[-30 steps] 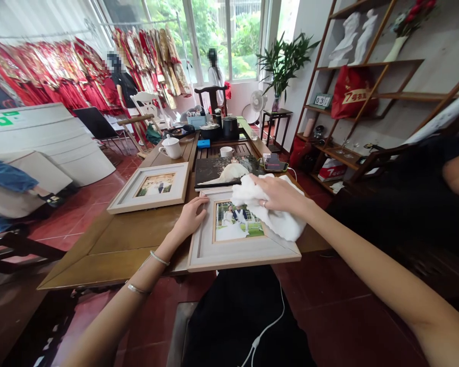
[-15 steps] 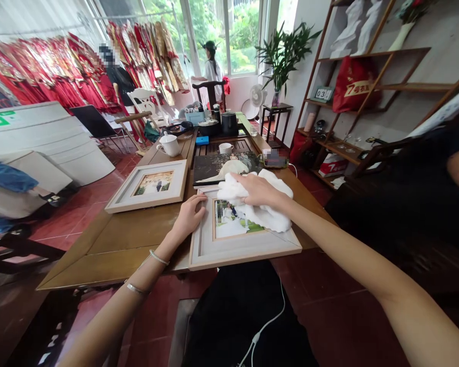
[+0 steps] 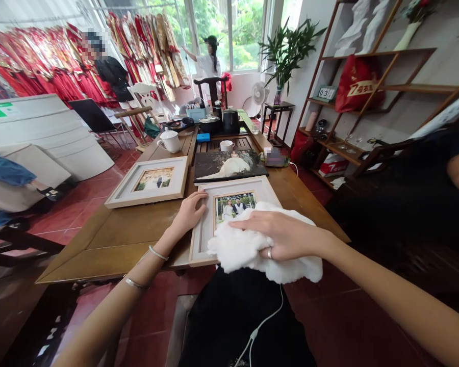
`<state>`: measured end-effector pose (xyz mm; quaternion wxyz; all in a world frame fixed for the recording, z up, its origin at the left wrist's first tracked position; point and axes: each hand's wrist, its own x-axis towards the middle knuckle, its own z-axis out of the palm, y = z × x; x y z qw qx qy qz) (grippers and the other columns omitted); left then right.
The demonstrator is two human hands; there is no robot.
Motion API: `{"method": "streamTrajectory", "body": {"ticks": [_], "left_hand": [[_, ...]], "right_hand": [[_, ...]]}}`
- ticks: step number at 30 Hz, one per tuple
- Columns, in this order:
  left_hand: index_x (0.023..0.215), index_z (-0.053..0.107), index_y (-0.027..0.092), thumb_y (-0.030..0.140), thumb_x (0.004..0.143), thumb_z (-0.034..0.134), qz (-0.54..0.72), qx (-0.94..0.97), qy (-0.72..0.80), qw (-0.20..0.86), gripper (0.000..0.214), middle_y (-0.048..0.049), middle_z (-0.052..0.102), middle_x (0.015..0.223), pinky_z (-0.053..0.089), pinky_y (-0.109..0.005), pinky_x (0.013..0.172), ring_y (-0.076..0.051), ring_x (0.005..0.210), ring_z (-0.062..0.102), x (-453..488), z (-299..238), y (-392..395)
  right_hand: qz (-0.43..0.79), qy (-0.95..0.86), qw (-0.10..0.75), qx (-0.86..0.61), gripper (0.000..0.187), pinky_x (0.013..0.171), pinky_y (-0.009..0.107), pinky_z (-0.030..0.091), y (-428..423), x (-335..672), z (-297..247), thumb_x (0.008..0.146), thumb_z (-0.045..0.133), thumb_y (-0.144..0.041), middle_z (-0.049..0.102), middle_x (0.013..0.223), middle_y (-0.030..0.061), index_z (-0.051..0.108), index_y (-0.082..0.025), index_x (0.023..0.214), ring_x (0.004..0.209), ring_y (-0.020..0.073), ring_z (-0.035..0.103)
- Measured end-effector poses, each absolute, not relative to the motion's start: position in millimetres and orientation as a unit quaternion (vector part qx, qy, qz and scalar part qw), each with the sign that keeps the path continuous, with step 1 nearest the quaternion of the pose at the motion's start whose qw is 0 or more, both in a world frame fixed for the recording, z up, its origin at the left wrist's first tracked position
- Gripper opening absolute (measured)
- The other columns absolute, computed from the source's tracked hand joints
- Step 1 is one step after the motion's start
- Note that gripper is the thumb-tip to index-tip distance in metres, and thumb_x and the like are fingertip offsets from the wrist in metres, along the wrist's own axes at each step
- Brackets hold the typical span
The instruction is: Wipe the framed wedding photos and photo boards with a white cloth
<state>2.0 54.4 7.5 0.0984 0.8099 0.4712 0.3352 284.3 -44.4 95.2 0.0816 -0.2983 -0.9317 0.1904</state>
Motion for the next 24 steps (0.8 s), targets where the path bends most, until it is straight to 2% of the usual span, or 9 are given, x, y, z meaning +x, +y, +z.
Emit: {"method": "streamTrajectory", "body": {"ticks": [7, 11, 16, 18, 22, 24], "left_hand": [[0.103, 0.063, 0.013, 0.004, 0.077, 0.047, 0.343, 0.820, 0.450, 0.086, 0.032, -0.0139, 0.066, 0.116, 0.048, -0.044, 0.103, -0.026, 0.116, 0.061, 1, 7, 55], [0.103, 0.062, 0.014, 0.005, 0.078, 0.047, 0.337, 0.823, 0.449, 0.085, 0.031, -0.0134, 0.066, 0.115, 0.049, -0.044, 0.102, -0.026, 0.116, 0.061, 0, 8, 54], [0.105, 0.062, 0.012, 0.005, 0.078, 0.046, 0.330, 0.822, 0.455, 0.089, 0.031, -0.0148, 0.065, 0.116, 0.048, -0.043, 0.103, -0.026, 0.117, 0.060, 0, 7, 54], [0.104, 0.062, 0.012, 0.005, 0.078, 0.047, 0.329, 0.822, 0.456, 0.091, 0.031, -0.0155, 0.065, 0.116, 0.047, -0.043, 0.104, -0.026, 0.117, 0.060, 1, 6, 54], [0.103, 0.062, 0.013, 0.004, 0.077, 0.047, 0.342, 0.820, 0.449, 0.095, 0.031, -0.0141, 0.065, 0.115, 0.047, -0.044, 0.104, -0.026, 0.117, 0.060, 2, 5, 55], [0.101, 0.063, 0.014, 0.003, 0.077, 0.047, 0.351, 0.818, 0.445, 0.098, 0.031, -0.0128, 0.066, 0.114, 0.047, -0.044, 0.103, -0.026, 0.116, 0.060, 2, 6, 55]], "right_hand": [[-0.007, -0.908, 0.101, -0.407, 0.072, 0.082, 0.039, 0.045, 22, 289, 74, 0.072, 0.059, -0.015, 0.065, 0.110, 0.0123, 0.045, -0.020, 0.143, 0.100, 0.0291, 0.058], [-0.032, -0.869, 0.119, -0.480, 0.064, 0.083, 0.038, 0.046, 57, 269, 71, 0.076, 0.057, -0.019, 0.065, 0.120, 0.0132, 0.048, -0.017, 0.140, 0.107, 0.0307, 0.057], [-0.035, -0.841, 0.154, -0.517, 0.059, 0.091, 0.041, 0.045, 79, 245, 67, 0.079, 0.054, -0.018, 0.059, 0.132, 0.0137, 0.050, -0.012, 0.137, 0.114, 0.0320, 0.053], [-0.034, -0.848, 0.147, -0.508, 0.065, 0.094, 0.044, 0.043, 81, 239, 66, 0.078, 0.054, -0.018, 0.053, 0.139, 0.0131, 0.043, -0.013, 0.142, 0.118, 0.0336, 0.050], [0.015, -0.883, 0.093, -0.459, 0.087, 0.097, 0.048, 0.039, 74, 234, 64, 0.072, 0.057, -0.015, 0.031, 0.156, 0.0106, 0.023, -0.018, 0.152, 0.122, 0.0362, 0.046], [0.056, -0.898, 0.075, -0.429, 0.090, 0.096, 0.047, 0.039, 65, 233, 65, 0.070, 0.057, -0.014, 0.034, 0.154, 0.0129, 0.021, -0.016, 0.153, 0.119, 0.0349, 0.048]]}}
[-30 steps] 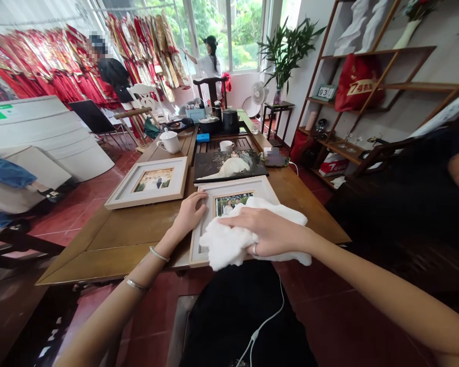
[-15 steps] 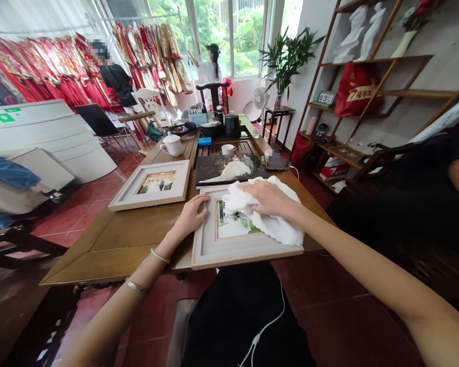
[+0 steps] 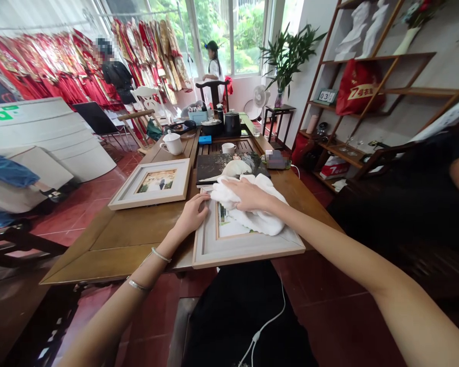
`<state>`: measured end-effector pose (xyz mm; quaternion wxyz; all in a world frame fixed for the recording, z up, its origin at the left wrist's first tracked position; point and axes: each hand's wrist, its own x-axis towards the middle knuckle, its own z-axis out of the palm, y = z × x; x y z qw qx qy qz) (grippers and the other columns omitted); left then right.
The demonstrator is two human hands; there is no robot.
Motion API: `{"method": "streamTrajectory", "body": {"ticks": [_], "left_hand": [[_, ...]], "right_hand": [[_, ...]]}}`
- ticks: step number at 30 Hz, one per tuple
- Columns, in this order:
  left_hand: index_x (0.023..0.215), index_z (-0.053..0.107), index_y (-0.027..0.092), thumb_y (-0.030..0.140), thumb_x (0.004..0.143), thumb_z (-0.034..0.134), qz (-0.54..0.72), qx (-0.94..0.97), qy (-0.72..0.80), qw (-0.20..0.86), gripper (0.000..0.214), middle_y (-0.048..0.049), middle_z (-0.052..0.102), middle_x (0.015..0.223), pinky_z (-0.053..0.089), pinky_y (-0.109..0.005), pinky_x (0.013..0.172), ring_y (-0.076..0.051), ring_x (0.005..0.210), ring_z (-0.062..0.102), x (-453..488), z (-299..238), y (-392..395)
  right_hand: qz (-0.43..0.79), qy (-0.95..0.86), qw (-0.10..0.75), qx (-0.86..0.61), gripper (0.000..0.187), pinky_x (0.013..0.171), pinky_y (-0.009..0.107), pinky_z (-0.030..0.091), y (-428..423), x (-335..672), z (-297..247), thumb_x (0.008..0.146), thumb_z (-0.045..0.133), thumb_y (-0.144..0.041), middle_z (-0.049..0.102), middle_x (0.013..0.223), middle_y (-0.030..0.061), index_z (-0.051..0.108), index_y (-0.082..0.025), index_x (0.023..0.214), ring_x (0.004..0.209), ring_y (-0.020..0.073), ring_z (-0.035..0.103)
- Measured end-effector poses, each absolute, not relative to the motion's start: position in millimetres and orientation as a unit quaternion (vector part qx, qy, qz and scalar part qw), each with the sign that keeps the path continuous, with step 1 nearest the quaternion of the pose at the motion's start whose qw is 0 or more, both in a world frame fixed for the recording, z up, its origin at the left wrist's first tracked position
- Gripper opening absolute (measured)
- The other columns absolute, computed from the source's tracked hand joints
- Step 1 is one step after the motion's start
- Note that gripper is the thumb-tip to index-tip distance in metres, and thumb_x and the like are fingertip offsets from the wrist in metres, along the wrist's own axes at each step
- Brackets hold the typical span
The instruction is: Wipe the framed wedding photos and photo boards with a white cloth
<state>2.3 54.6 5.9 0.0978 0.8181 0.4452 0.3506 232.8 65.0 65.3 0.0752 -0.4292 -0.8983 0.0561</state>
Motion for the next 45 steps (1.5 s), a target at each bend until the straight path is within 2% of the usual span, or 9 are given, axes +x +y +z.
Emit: {"method": "streamTrajectory", "body": {"ticks": [3, 5, 9, 14, 23, 28, 34, 41, 45], "left_hand": [[0.097, 0.063, 0.015, 0.002, 0.075, 0.048, 0.355, 0.815, 0.447, 0.103, 0.029, -0.0122, 0.066, 0.112, 0.048, -0.044, 0.103, -0.026, 0.115, 0.061, 3, 6, 54], [0.095, 0.063, 0.015, 0.002, 0.075, 0.047, 0.356, 0.811, 0.452, 0.105, 0.029, -0.0120, 0.067, 0.111, 0.047, -0.044, 0.103, -0.025, 0.115, 0.060, 3, 6, 54], [0.093, 0.062, 0.017, 0.002, 0.075, 0.048, 0.363, 0.807, 0.454, 0.106, 0.027, -0.0105, 0.067, 0.110, 0.048, -0.044, 0.102, -0.025, 0.115, 0.061, 3, 5, 54], [0.093, 0.062, 0.015, 0.003, 0.077, 0.048, 0.355, 0.808, 0.457, 0.110, 0.025, -0.0121, 0.067, 0.111, 0.047, -0.043, 0.103, -0.025, 0.116, 0.060, 3, 7, 53], [0.094, 0.063, 0.015, 0.003, 0.076, 0.048, 0.356, 0.812, 0.451, 0.101, 0.026, -0.0115, 0.067, 0.111, 0.048, -0.043, 0.101, -0.025, 0.112, 0.062, 2, 8, 53], [0.094, 0.063, 0.016, 0.003, 0.076, 0.049, 0.352, 0.817, 0.445, 0.099, 0.026, -0.0113, 0.067, 0.110, 0.049, -0.042, 0.101, -0.024, 0.112, 0.063, 1, 8, 53], [0.096, 0.064, 0.016, 0.005, 0.079, 0.047, 0.357, 0.818, 0.439, 0.098, 0.026, -0.0116, 0.067, 0.112, 0.048, -0.042, 0.101, -0.025, 0.113, 0.061, 2, 11, 53], [0.086, 0.065, 0.016, 0.007, 0.085, 0.035, 0.350, 0.806, 0.465, 0.104, 0.031, -0.0110, 0.069, 0.102, 0.051, -0.036, 0.094, -0.022, 0.102, 0.064, 6, 19, 53], [0.089, 0.066, 0.016, 0.008, 0.085, 0.035, 0.348, 0.796, 0.482, 0.113, 0.033, -0.0096, 0.070, 0.100, 0.051, -0.036, 0.093, -0.023, 0.100, 0.065, 6, 21, 54]], "right_hand": [[0.117, -0.910, 0.070, -0.392, 0.092, 0.090, 0.043, 0.043, 42, 235, 67, 0.069, 0.059, -0.016, 0.054, 0.137, 0.0169, 0.022, -0.013, 0.152, 0.109, 0.0322, 0.053], [0.147, -0.921, 0.076, -0.353, 0.089, 0.086, 0.041, 0.044, 24, 239, 70, 0.067, 0.061, -0.016, 0.060, 0.127, 0.0146, 0.030, -0.016, 0.150, 0.104, 0.0305, 0.055], [0.204, -0.936, 0.076, -0.276, 0.073, 0.090, 0.039, 0.043, -12, 249, 84, 0.067, 0.060, -0.012, 0.062, 0.126, 0.0071, 0.050, -0.025, 0.139, 0.109, 0.0271, 0.053], [0.231, -0.935, 0.053, -0.265, 0.060, 0.087, 0.036, 0.045, -27, 268, 105, 0.065, 0.059, -0.005, 0.067, 0.110, 0.0050, 0.065, -0.026, 0.121, 0.102, 0.0238, 0.058], [0.032, -0.882, 0.155, -0.445, 0.061, 0.092, 0.044, 0.047, 31, 288, 67, 0.072, 0.058, -0.012, 0.063, 0.128, 0.0065, 0.057, -0.024, 0.132, 0.113, 0.0290, 0.056], [-0.014, -0.855, 0.175, -0.488, 0.064, 0.091, 0.043, 0.047, 68, 255, 65, 0.073, 0.057, -0.011, 0.059, 0.134, 0.0100, 0.052, -0.019, 0.136, 0.114, 0.0308, 0.055], [0.038, -0.893, 0.117, -0.433, 0.078, 0.091, 0.041, 0.045, 84, 222, 70, 0.071, 0.062, -0.015, 0.061, 0.131, 0.0136, 0.039, -0.016, 0.146, 0.113, 0.0325, 0.056], [0.125, -0.924, 0.116, -0.342, 0.074, 0.095, 0.040, 0.042, 60, 216, 69, 0.065, 0.063, -0.012, 0.058, 0.136, 0.0115, 0.051, -0.017, 0.138, 0.118, 0.0301, 0.055], [0.159, -0.936, 0.114, -0.294, 0.069, 0.090, 0.039, 0.044, 38, 215, 73, 0.066, 0.063, -0.012, 0.063, 0.127, 0.0101, 0.054, -0.019, 0.135, 0.109, 0.0274, 0.057]]}}
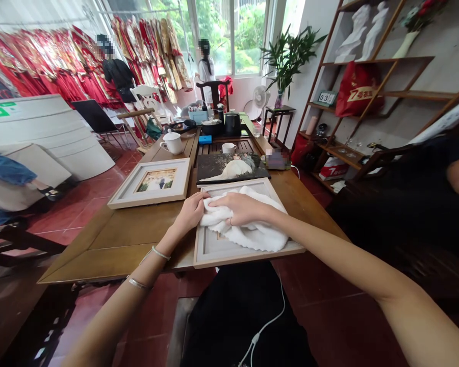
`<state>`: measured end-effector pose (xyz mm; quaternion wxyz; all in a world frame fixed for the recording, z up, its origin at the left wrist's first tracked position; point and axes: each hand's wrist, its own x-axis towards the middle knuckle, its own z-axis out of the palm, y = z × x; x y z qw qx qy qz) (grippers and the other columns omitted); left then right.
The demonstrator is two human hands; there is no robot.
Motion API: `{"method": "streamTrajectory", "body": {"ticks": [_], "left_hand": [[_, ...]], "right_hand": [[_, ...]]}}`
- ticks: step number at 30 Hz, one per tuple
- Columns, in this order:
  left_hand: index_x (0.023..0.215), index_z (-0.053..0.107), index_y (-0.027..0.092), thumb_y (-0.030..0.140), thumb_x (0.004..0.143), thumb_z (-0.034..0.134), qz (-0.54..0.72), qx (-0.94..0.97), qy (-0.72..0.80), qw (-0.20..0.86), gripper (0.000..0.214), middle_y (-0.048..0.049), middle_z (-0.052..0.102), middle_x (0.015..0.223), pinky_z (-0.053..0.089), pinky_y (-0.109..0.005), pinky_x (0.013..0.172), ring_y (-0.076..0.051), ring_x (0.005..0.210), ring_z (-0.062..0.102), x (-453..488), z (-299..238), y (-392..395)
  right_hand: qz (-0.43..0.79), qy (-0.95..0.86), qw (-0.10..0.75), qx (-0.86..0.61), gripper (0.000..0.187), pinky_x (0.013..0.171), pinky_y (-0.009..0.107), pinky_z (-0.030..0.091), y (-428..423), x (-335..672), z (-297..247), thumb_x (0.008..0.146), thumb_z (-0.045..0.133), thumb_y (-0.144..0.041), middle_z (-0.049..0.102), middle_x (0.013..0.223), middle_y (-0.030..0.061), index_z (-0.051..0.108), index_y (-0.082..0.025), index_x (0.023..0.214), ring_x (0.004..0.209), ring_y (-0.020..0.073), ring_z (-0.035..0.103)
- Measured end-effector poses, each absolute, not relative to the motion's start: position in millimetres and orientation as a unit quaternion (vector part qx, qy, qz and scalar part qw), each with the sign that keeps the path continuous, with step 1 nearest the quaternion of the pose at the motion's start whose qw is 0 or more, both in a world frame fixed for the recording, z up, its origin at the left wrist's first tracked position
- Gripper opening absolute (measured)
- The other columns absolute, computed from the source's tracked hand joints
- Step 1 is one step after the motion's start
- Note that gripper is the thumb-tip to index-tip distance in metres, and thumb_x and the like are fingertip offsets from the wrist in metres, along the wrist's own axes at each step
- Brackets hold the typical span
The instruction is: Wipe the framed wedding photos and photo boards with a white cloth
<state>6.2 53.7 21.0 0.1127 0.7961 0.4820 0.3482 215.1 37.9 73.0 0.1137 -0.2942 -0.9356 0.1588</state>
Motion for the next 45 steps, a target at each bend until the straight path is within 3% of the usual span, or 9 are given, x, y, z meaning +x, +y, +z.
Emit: {"method": "streamTrajectory", "body": {"ticks": [8, 15, 22, 26, 34, 38, 45], "left_hand": [[0.095, 0.065, 0.019, 0.018, 0.088, 0.047, 0.353, 0.799, 0.476, 0.102, 0.020, -0.0081, 0.069, 0.098, 0.051, -0.037, 0.092, -0.022, 0.097, 0.065, 7, 15, 55], [0.101, 0.060, 0.016, 0.018, 0.086, 0.054, 0.329, 0.820, 0.459, 0.093, 0.017, -0.0128, 0.063, 0.113, 0.047, -0.043, 0.101, -0.027, 0.113, 0.060, 5, 11, 52], [0.101, 0.059, 0.016, 0.020, 0.087, 0.053, 0.313, 0.824, 0.462, 0.098, 0.016, -0.0129, 0.062, 0.115, 0.045, -0.043, 0.104, -0.027, 0.117, 0.058, 4, 10, 54], [0.103, 0.058, 0.017, 0.019, 0.087, 0.053, 0.316, 0.828, 0.455, 0.095, 0.017, -0.0126, 0.062, 0.115, 0.046, -0.044, 0.104, -0.027, 0.117, 0.058, 3, 10, 54], [0.107, 0.057, 0.016, 0.018, 0.088, 0.051, 0.300, 0.825, 0.469, 0.095, 0.019, -0.0137, 0.061, 0.119, 0.044, -0.045, 0.105, -0.028, 0.122, 0.055, 4, 14, 50], [0.105, 0.058, 0.016, 0.014, 0.088, 0.048, 0.310, 0.820, 0.471, 0.099, 0.020, -0.0139, 0.062, 0.118, 0.046, -0.045, 0.104, -0.027, 0.119, 0.057, 5, 15, 49], [0.102, 0.060, 0.016, 0.005, 0.083, 0.043, 0.333, 0.807, 0.478, 0.097, 0.027, -0.0138, 0.063, 0.115, 0.046, -0.044, 0.103, -0.027, 0.119, 0.057, 9, 11, 50]], "right_hand": [[0.158, -0.962, 0.083, -0.208, 0.070, 0.085, 0.039, 0.044, -3, 219, 84, 0.067, 0.063, -0.008, 0.065, 0.116, 0.0096, 0.054, -0.022, 0.135, 0.104, 0.0263, 0.055], [0.140, -0.979, 0.058, -0.138, 0.062, 0.090, 0.041, 0.041, -35, 236, 106, 0.071, 0.058, -0.006, 0.068, 0.116, 0.0040, 0.060, -0.028, 0.128, 0.113, 0.0268, 0.052], [0.161, -0.943, 0.079, -0.280, 0.055, 0.087, 0.036, 0.046, -11, 293, 98, 0.066, 0.058, -0.005, 0.068, 0.112, 0.0043, 0.065, -0.026, 0.117, 0.103, 0.0231, 0.059], [0.066, -0.930, 0.123, -0.342, 0.056, 0.095, 0.041, 0.043, 24, 311, 82, 0.069, 0.057, -0.006, 0.066, 0.123, 0.0048, 0.063, -0.024, 0.122, 0.112, 0.0255, 0.056], [-0.082, -0.890, 0.157, -0.419, 0.060, 0.091, 0.045, 0.045, 77, 289, 66, 0.074, 0.057, -0.010, 0.064, 0.127, 0.0081, 0.055, -0.021, 0.133, 0.111, 0.0304, 0.057], [-0.059, -0.882, 0.155, -0.441, 0.067, 0.092, 0.046, 0.046, 77, 287, 64, 0.073, 0.057, -0.013, 0.061, 0.132, 0.0089, 0.049, -0.020, 0.140, 0.114, 0.0323, 0.057], [0.060, -0.915, 0.141, -0.374, 0.066, 0.098, 0.042, 0.046, 33, 299, 72, 0.069, 0.057, -0.011, 0.059, 0.135, 0.0064, 0.055, -0.020, 0.135, 0.119, 0.0283, 0.057]]}}
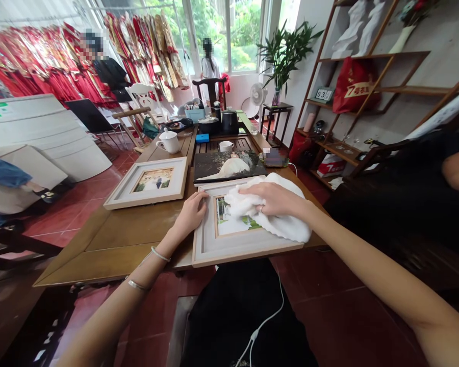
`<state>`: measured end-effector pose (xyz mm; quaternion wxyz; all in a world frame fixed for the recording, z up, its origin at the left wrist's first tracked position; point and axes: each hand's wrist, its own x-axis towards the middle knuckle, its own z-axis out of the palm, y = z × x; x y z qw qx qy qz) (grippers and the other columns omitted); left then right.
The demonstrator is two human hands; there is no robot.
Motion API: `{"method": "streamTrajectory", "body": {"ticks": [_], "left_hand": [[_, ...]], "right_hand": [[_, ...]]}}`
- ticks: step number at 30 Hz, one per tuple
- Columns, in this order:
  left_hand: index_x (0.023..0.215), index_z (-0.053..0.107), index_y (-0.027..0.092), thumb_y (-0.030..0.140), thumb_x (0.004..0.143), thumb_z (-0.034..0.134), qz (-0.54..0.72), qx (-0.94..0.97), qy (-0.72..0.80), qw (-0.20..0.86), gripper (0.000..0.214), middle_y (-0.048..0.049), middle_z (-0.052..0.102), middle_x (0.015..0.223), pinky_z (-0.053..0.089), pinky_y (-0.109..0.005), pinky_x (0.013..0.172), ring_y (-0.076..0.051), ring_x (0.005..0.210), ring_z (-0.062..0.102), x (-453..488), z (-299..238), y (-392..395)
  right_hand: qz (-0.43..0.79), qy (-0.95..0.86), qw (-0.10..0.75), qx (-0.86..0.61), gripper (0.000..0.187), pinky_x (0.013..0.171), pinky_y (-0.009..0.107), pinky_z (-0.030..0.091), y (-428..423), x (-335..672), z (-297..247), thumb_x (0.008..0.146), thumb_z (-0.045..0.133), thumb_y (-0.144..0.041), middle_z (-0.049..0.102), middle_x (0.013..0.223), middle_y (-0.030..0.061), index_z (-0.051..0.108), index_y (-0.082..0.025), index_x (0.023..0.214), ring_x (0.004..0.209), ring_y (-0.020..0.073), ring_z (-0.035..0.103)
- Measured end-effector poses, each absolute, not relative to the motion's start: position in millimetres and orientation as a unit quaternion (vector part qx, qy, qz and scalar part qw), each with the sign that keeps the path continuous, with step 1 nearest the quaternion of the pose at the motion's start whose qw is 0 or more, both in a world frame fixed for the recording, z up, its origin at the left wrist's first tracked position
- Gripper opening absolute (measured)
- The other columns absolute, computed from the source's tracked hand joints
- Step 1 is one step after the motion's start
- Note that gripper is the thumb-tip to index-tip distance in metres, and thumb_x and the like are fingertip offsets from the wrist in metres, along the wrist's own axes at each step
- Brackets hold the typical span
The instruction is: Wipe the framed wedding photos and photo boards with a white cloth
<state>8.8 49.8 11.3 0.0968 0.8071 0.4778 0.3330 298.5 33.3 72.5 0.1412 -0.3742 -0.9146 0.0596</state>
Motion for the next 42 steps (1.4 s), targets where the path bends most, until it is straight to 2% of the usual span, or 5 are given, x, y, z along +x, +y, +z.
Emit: {"method": "streamTrajectory", "body": {"ticks": [7, 15, 22, 31, 42], "left_hand": [[0.103, 0.060, 0.013, 0.006, 0.084, 0.042, 0.317, 0.812, 0.479, 0.101, 0.027, -0.0166, 0.062, 0.117, 0.045, -0.043, 0.105, -0.028, 0.121, 0.056, 8, 13, 50], [0.104, 0.059, 0.015, 0.006, 0.083, 0.043, 0.317, 0.820, 0.467, 0.098, 0.029, -0.0147, 0.062, 0.118, 0.046, -0.043, 0.103, -0.027, 0.120, 0.057, 6, 14, 49], [0.104, 0.060, 0.014, 0.005, 0.083, 0.042, 0.316, 0.819, 0.469, 0.094, 0.029, -0.0160, 0.062, 0.119, 0.045, -0.045, 0.105, -0.028, 0.124, 0.055, 5, 12, 50], [0.103, 0.061, 0.017, 0.003, 0.081, 0.043, 0.327, 0.809, 0.478, 0.099, 0.031, -0.0126, 0.063, 0.118, 0.045, -0.045, 0.105, -0.026, 0.122, 0.056, 7, 12, 49], [0.100, 0.060, 0.016, 0.005, 0.082, 0.043, 0.326, 0.811, 0.476, 0.102, 0.027, -0.0131, 0.063, 0.116, 0.046, -0.041, 0.104, -0.025, 0.121, 0.057, 7, 12, 49]], "right_hand": [[0.134, -0.922, 0.096, -0.351, 0.062, 0.094, 0.035, 0.049, -23, 304, 89, 0.072, 0.061, -0.014, 0.063, 0.130, 0.0017, 0.056, -0.027, 0.133, 0.116, 0.0247, 0.059], [-0.071, -0.847, 0.140, -0.507, 0.060, 0.091, 0.041, 0.051, 32, 319, 74, 0.077, 0.057, -0.020, 0.062, 0.131, 0.0067, 0.052, -0.023, 0.137, 0.118, 0.0293, 0.057], [-0.116, -0.814, 0.136, -0.552, 0.058, 0.083, 0.041, 0.052, 87, 305, 72, 0.078, 0.056, -0.022, 0.063, 0.130, 0.0084, 0.052, -0.022, 0.136, 0.113, 0.0316, 0.059], [-0.003, -0.901, 0.122, -0.417, 0.063, 0.092, 0.041, 0.048, 54, 285, 74, 0.069, 0.056, -0.012, 0.061, 0.132, 0.0070, 0.058, -0.020, 0.131, 0.115, 0.0299, 0.060], [0.142, -0.929, 0.121, -0.320, 0.068, 0.098, 0.040, 0.047, -48, 305, 91, 0.067, 0.058, -0.009, 0.063, 0.130, -0.0002, 0.056, -0.030, 0.132, 0.118, 0.0260, 0.058]]}}
